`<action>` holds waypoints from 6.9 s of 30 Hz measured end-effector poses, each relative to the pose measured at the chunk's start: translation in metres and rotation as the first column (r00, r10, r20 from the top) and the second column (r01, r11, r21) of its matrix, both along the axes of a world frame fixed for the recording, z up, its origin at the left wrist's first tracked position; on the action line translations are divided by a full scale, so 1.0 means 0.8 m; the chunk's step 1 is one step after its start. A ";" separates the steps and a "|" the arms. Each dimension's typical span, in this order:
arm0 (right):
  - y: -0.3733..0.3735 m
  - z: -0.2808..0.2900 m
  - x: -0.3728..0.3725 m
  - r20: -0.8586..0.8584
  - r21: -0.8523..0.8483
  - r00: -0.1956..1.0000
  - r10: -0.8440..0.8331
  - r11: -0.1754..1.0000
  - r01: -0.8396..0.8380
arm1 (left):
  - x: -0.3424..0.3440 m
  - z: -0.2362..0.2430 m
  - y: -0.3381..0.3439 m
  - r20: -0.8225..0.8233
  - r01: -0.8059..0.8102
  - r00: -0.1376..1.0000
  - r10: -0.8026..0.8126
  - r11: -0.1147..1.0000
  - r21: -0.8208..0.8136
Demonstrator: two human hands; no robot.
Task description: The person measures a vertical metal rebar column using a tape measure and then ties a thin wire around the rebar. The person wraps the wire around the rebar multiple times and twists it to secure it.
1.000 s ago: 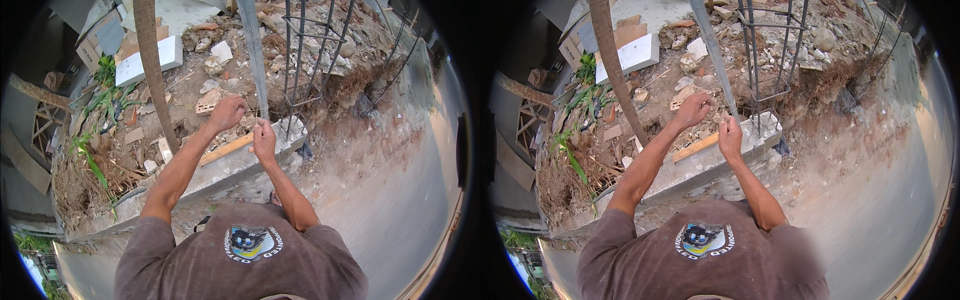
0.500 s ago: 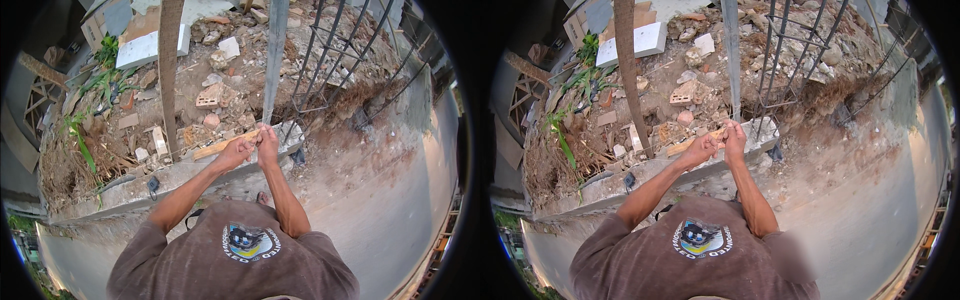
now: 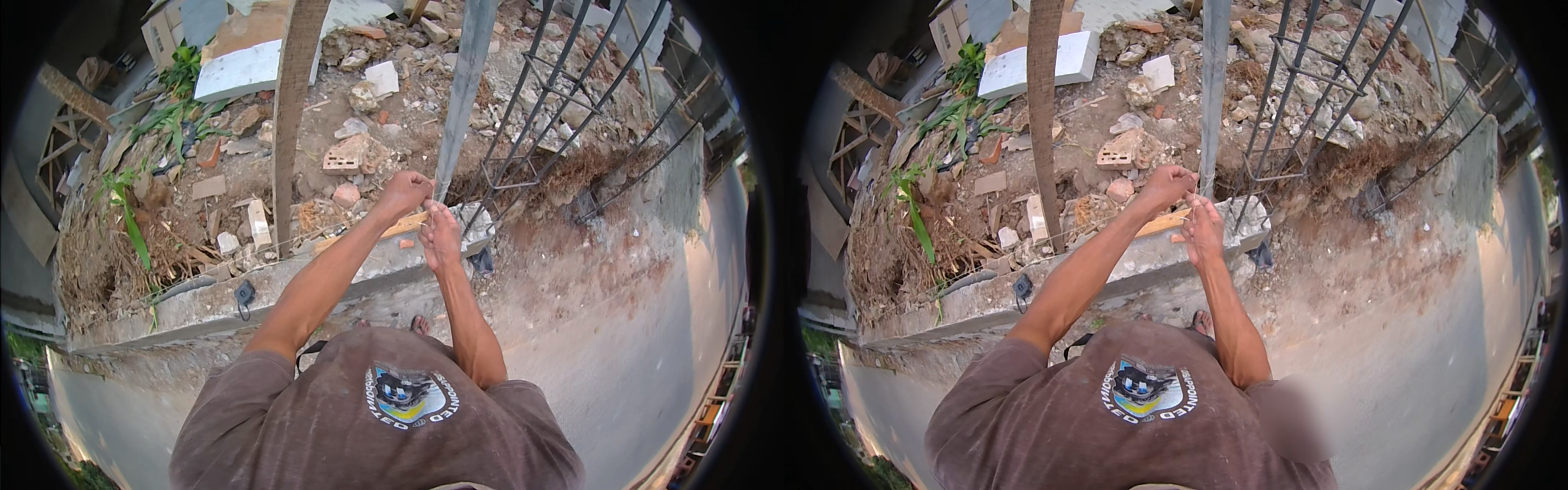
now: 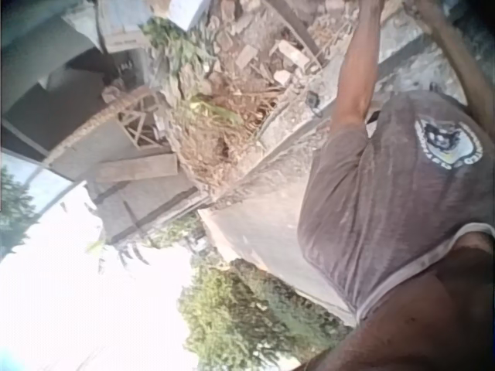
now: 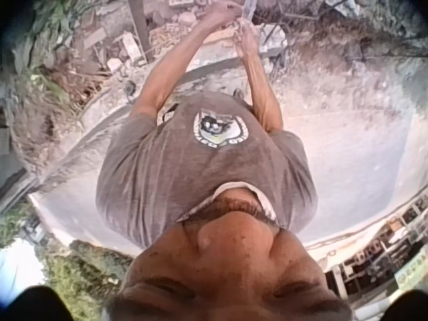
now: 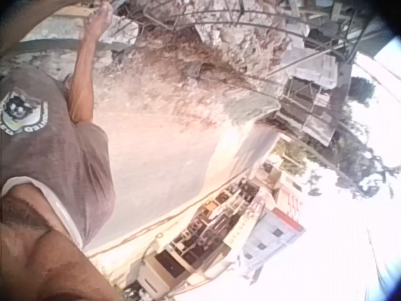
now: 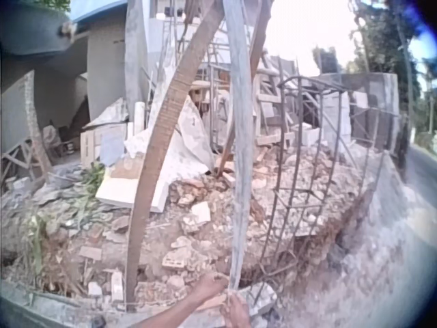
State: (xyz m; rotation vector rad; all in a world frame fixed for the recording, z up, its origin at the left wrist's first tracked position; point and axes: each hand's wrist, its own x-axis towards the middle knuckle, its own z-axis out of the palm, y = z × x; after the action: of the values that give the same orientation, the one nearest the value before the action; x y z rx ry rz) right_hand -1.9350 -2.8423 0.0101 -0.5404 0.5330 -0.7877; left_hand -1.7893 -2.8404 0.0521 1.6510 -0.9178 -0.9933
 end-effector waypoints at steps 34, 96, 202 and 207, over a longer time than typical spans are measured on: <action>-0.064 -0.021 0.007 0.071 0.138 0.950 -0.304 0.946 0.293 | 0.070 -0.025 -0.114 0.310 0.242 0.919 -0.244 0.969 0.043; -0.072 0.026 0.027 -0.503 -0.591 0.629 -0.593 0.767 0.250 | -0.007 -0.017 0.002 -0.353 0.080 0.931 -0.099 0.995 -0.068; -0.072 0.035 0.003 -0.138 0.090 0.983 -0.121 0.987 0.134 | -0.021 0.019 -0.013 -0.450 -0.137 0.889 0.081 0.986 -0.094; -0.079 0.041 0.002 -0.168 0.062 0.982 -0.086 0.993 0.098 | -0.020 0.018 -0.010 -0.428 -0.088 0.903 0.031 0.990 -0.114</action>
State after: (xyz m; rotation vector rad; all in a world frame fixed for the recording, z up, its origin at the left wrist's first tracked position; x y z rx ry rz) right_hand -1.9334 -2.9055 0.0431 -0.5219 0.7402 -0.8132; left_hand -1.8052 -2.8482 0.0668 1.2718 -0.6182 -1.1667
